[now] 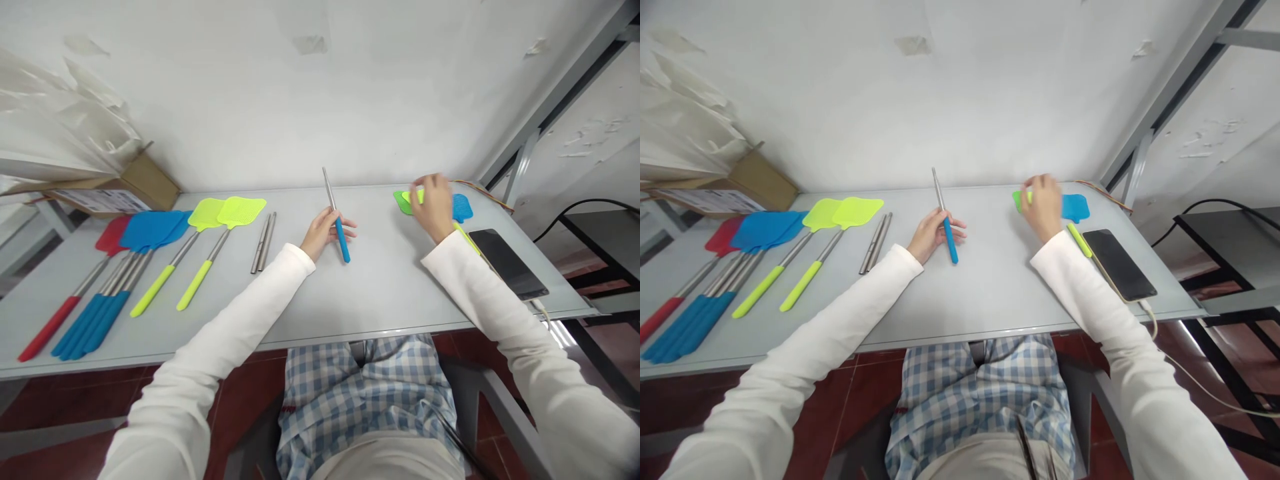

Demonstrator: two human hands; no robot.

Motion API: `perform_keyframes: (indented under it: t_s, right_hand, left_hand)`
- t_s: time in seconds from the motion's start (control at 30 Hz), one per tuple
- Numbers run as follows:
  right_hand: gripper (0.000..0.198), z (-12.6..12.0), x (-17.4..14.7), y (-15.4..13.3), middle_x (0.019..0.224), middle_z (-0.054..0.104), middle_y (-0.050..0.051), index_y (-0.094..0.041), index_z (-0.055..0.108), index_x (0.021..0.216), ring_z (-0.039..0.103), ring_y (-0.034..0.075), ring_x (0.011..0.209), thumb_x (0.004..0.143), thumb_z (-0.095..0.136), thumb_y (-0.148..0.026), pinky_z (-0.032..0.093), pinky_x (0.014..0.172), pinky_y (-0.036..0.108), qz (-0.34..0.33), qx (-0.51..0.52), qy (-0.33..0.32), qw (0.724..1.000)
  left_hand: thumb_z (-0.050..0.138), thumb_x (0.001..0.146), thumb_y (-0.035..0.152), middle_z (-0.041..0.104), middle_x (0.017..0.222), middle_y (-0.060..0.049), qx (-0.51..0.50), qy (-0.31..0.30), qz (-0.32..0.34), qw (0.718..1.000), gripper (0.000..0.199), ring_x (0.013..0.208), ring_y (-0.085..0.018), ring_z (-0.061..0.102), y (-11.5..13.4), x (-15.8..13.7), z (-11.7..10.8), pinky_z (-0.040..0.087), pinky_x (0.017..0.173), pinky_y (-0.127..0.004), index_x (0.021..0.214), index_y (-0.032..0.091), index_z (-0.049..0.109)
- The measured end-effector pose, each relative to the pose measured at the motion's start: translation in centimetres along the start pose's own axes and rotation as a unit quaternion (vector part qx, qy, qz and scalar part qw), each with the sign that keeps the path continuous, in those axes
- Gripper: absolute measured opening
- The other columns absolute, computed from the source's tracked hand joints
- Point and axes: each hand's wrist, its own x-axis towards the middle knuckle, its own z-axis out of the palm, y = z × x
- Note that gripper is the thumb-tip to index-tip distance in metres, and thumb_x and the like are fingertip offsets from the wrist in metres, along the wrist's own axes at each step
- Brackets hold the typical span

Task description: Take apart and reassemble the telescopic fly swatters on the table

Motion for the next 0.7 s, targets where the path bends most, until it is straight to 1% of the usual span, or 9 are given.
perform_keyframes:
  t_s: [0.03,0.13,0.23,0.3,0.4,0.47,0.53,0.6,0.7]
  right_hand:
    - [0.034,-0.4,0.6,1.5,0.121,0.056,0.024,-0.009,0.059,0.113,0.048,0.036,0.118,0.094,0.042,-0.031,0.036,0.099,0.05,0.065,-0.073,0.007,0.995]
    - [0.046,-0.4,1.0,5.2,0.129,0.05,0.034,0.002,0.051,0.124,0.042,0.041,0.124,0.091,0.047,-0.028,0.032,0.099,0.056,0.248,-0.201,-0.011,0.947]
    - [0.049,0.5,0.3,7.1,0.126,0.053,0.034,0.002,0.049,0.127,0.045,0.044,0.124,0.09,0.05,-0.029,0.03,0.097,0.06,0.297,-0.232,-0.06,0.924]
    - [0.046,1.1,-0.1,7.5,0.122,0.056,0.033,0.0,0.05,0.126,0.048,0.045,0.122,0.089,0.051,-0.028,0.03,0.096,0.061,0.295,-0.22,-0.066,0.928]
    - [0.053,1.0,0.1,7.7,0.125,0.053,0.034,-0.001,0.049,0.128,0.047,0.046,0.122,0.084,0.059,-0.029,0.029,0.097,0.061,0.318,-0.177,-0.054,0.93]
    - [0.067,0.5,0.3,7.8,0.132,0.047,0.037,-0.001,0.041,0.134,0.043,0.047,0.126,0.08,0.065,-0.03,0.027,0.1,0.062,0.346,-0.143,-0.036,0.927]
    - [0.079,-0.3,0.6,7.6,0.141,0.037,0.038,-0.003,0.032,0.142,0.034,0.047,0.133,0.077,0.069,-0.03,0.023,0.104,0.063,0.359,-0.11,0.001,0.927]
    - [0.087,-1.0,0.9,7.4,0.148,0.027,0.037,-0.005,0.026,0.145,0.026,0.046,0.138,0.076,0.073,-0.027,0.019,0.108,0.062,0.352,-0.081,0.051,0.931]
    - [0.074,-1.7,1.3,7.3,0.145,0.032,0.034,-0.008,0.034,0.14,0.029,0.041,0.136,0.076,0.071,-0.013,0.018,0.111,0.059,0.336,-0.037,0.094,0.937]
  left_hand:
    - [0.058,0.085,0.055,0.069,0.082,-0.004,0.004,0.003,-0.004,1.0,0.037,0.065,-0.017,0.068,0.1,0.0,0.0,0.056,0.066,-0.033,0.084,0.02,0.046]
    - [0.05,0.09,0.056,0.059,0.069,0.003,0.032,0.013,0.016,0.999,0.035,0.056,-0.012,0.06,0.6,0.0,0.1,0.053,0.061,-0.028,0.094,0.021,0.049]
    - [0.042,0.094,0.057,0.051,0.065,0.005,0.151,0.024,0.101,0.983,0.039,0.056,-0.011,0.054,1.2,0.0,-0.4,0.048,0.061,-0.025,0.107,0.023,0.053]
    - [0.038,0.096,0.056,0.054,0.071,0.002,0.316,0.039,0.179,0.931,0.041,0.065,-0.013,0.055,1.7,-0.1,-1.2,0.047,0.068,-0.027,0.113,0.023,0.057]
    - [0.037,0.098,0.048,0.061,0.087,-0.006,0.567,0.046,0.254,0.783,0.04,0.083,-0.019,0.057,2.0,-0.2,-2.7,0.043,0.08,-0.033,0.116,0.023,0.064]
    - [0.036,0.099,0.042,0.061,0.091,-0.01,0.657,0.042,0.258,0.707,0.04,0.087,-0.023,0.056,1.9,-0.2,-3.4,0.041,0.082,-0.037,0.117,0.022,0.066]
    - [0.035,0.1,0.037,0.061,0.093,-0.012,0.695,0.046,0.248,0.674,0.04,0.089,-0.025,0.055,1.5,-0.1,-3.8,0.039,0.081,-0.038,0.119,0.023,0.066]
    - [0.036,0.099,0.034,0.061,0.096,-0.012,0.705,0.055,0.242,0.664,0.038,0.091,-0.026,0.054,1.1,0.1,-3.9,0.037,0.082,-0.039,0.12,0.023,0.066]
    - [0.038,0.099,0.033,0.06,0.099,-0.012,0.703,0.066,0.242,0.665,0.036,0.094,-0.026,0.052,0.6,0.2,-3.7,0.035,0.083,-0.039,0.119,0.024,0.066]
